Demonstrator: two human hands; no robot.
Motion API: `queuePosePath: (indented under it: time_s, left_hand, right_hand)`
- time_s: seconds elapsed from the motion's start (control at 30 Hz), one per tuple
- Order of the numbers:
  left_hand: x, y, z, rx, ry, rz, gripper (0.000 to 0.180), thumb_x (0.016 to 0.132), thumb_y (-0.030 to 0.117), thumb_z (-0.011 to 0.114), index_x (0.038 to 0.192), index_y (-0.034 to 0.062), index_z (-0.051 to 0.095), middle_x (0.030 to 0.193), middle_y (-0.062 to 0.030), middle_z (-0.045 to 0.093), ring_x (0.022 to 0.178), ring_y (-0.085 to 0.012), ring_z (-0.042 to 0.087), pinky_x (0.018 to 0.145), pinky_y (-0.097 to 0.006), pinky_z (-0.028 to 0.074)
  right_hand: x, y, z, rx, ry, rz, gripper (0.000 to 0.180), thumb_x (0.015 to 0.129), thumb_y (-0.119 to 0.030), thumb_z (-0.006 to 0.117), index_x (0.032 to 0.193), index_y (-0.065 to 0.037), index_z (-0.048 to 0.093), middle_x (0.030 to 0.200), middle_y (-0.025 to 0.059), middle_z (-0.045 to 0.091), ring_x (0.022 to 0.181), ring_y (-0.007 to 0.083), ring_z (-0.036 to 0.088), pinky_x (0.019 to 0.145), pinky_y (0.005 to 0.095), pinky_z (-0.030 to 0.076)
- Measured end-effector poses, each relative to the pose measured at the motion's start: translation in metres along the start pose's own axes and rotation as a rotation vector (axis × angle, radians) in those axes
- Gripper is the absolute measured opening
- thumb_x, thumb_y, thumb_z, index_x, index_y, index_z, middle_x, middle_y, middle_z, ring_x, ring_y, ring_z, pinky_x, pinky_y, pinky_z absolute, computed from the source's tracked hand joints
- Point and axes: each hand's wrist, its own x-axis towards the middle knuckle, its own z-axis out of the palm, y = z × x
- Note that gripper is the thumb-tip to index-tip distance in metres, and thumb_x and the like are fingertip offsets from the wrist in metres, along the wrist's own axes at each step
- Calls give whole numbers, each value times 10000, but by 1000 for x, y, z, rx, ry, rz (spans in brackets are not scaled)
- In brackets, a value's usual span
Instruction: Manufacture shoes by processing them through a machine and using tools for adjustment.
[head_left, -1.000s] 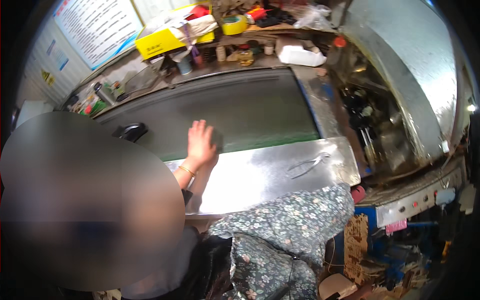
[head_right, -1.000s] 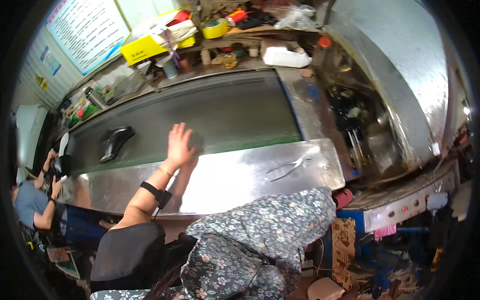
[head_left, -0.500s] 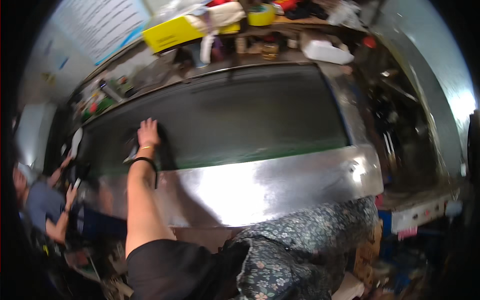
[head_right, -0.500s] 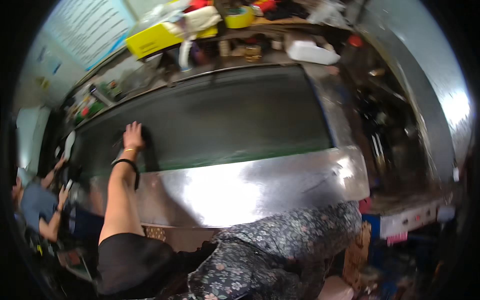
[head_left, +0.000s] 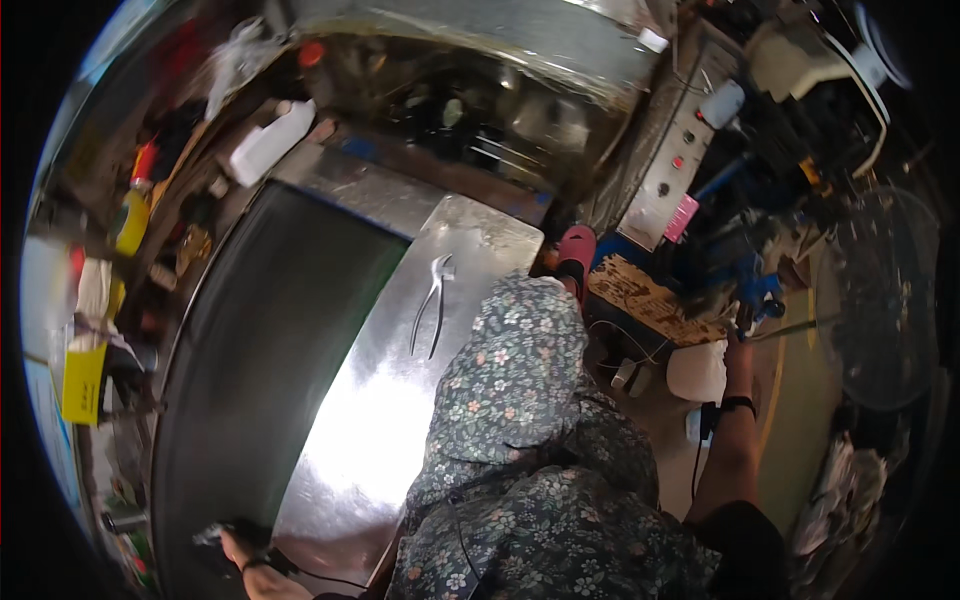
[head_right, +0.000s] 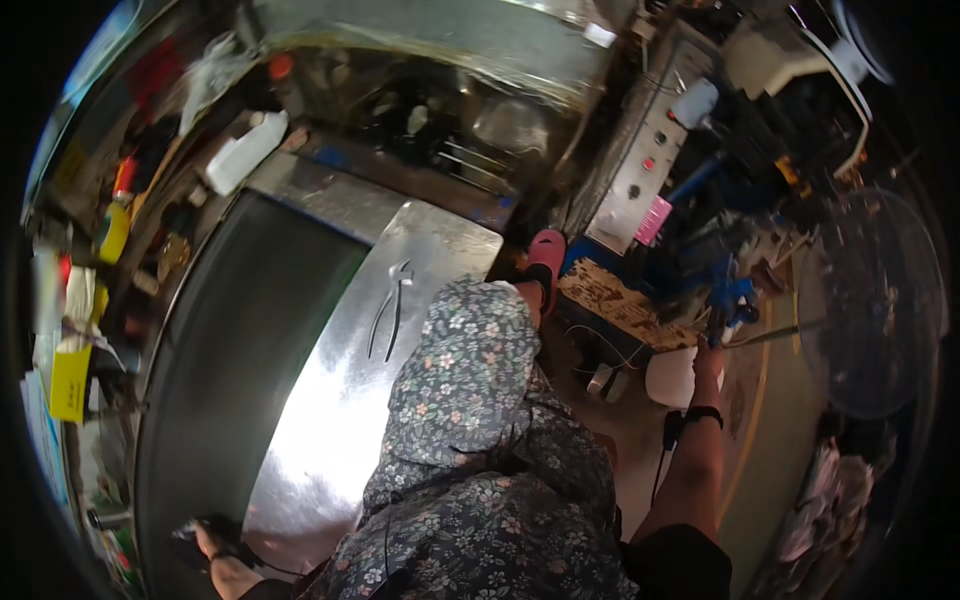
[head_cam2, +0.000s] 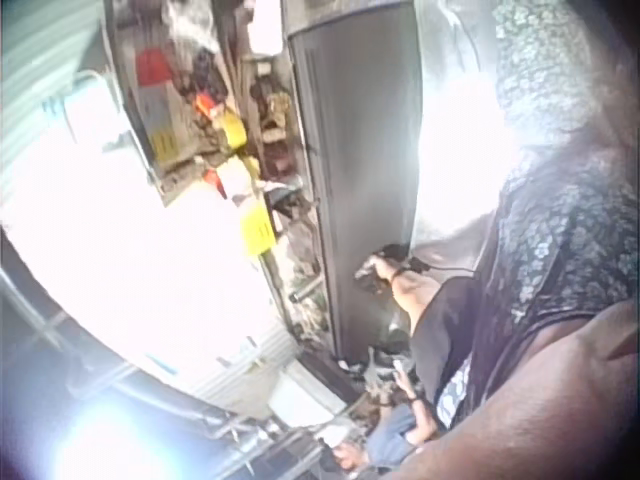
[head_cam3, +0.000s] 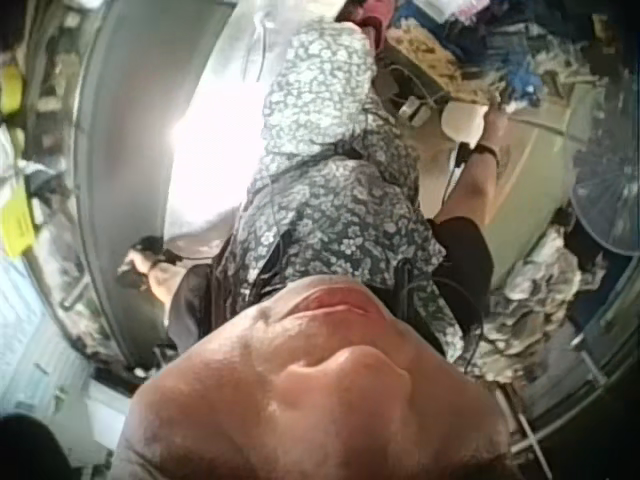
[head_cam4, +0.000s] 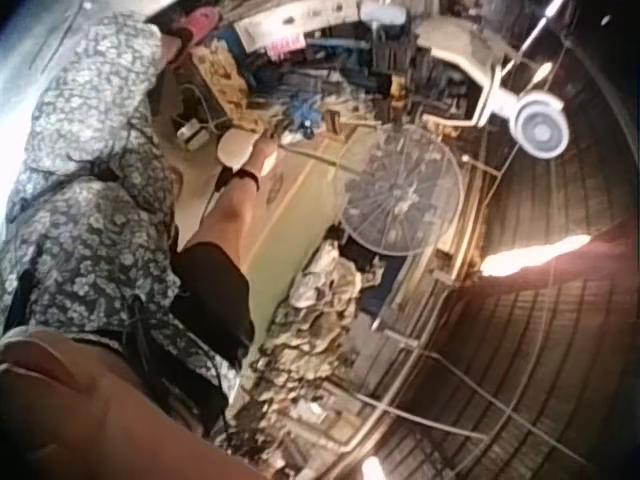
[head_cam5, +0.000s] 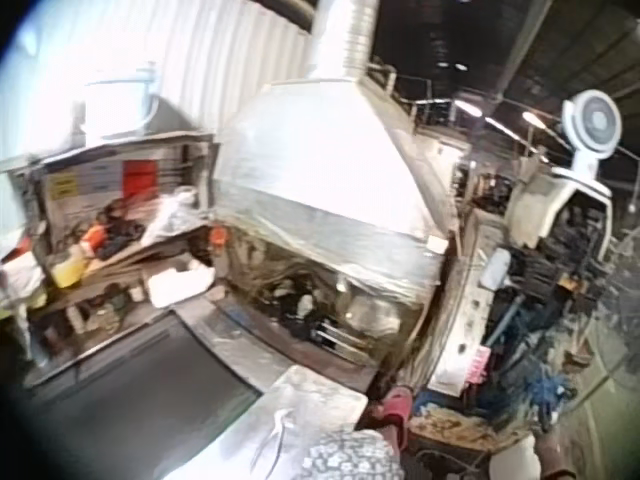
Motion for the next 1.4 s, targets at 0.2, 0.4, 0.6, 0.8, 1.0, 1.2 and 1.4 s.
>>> queuePosePath:
  time_s: [0.2, 0.4, 0.6, 0.8, 1.0, 1.2, 1.4]
  left_hand:
    - [-50, -30, 22, 168, -120, -34, 380, 944, 318, 499, 1021, -4, 685, 868, -111, 681, 730, -230, 662, 662, -321, 548]
    - [-190, 16, 258, -5, -266, -17, 383, 906, 247, 599, 1119, -71, 606, 999, -157, 672, 840, -267, 678, 743, -369, 569]
    - [-310, 16, 402, 130, -702, 110, 577, 775, 238, 657, 1241, -83, 545, 1087, -193, 667, 937, -289, 680, 841, -369, 549]
    - [-393, 3, 500, 907, -1461, 457, 1017, 690, 140, 883, 1469, -104, 277, 1319, -204, 564, 1267, -238, 521, 1054, -357, 411]
    - [-430, -58, 581, 596, -1360, 848, 1128, 697, 75, 873, 1553, -1, 141, 1474, -163, 406, 1348, -236, 412, 1120, -358, 341]
    - [-416, -43, 599, 247, -1572, 484, 931, 843, 385, 744, 1539, 19, 245, 1563, -196, 286, 1461, -287, 269, 1178, -407, 245]
    - [-421, -51, 634, 180, -1189, -41, 502, 1029, 484, 420, 1086, 25, 615, 996, -96, 672, 876, -170, 660, 784, -292, 549]
  right_hand:
    - [-39, -30, -9, -211, 199, -211, 456, 837, -266, 721, 1167, -8, 542, 994, 232, 637, 930, 386, 651, 787, 504, 511]
    - [-96, -29, -1, -524, 360, -992, 500, 841, -156, 670, 1271, 55, 529, 1234, 273, 577, 1132, 400, 579, 949, 471, 470]
    - [-260, -246, -19, 711, -973, -857, 606, 972, -239, 642, 1472, -27, 371, 1416, 167, 497, 1182, 185, 567, 972, 326, 476]
    - [-339, -304, -78, 917, -523, -994, 526, 987, -199, 620, 1441, -52, 399, 1310, 158, 588, 1152, 167, 584, 951, 304, 469]
    - [-362, -267, -65, 796, -570, -1335, 335, 882, -109, 696, 1204, -63, 619, 1233, 224, 628, 1050, 337, 667, 852, 350, 559]
    - [-351, -280, -64, 771, -580, -1412, 352, 871, -242, 725, 1179, -92, 643, 1211, 246, 634, 911, 357, 700, 776, 383, 575]
    - [-363, -281, -77, 770, -521, -1492, 400, 816, -208, 766, 1187, -113, 651, 1216, 218, 637, 1015, 368, 669, 818, 397, 577]
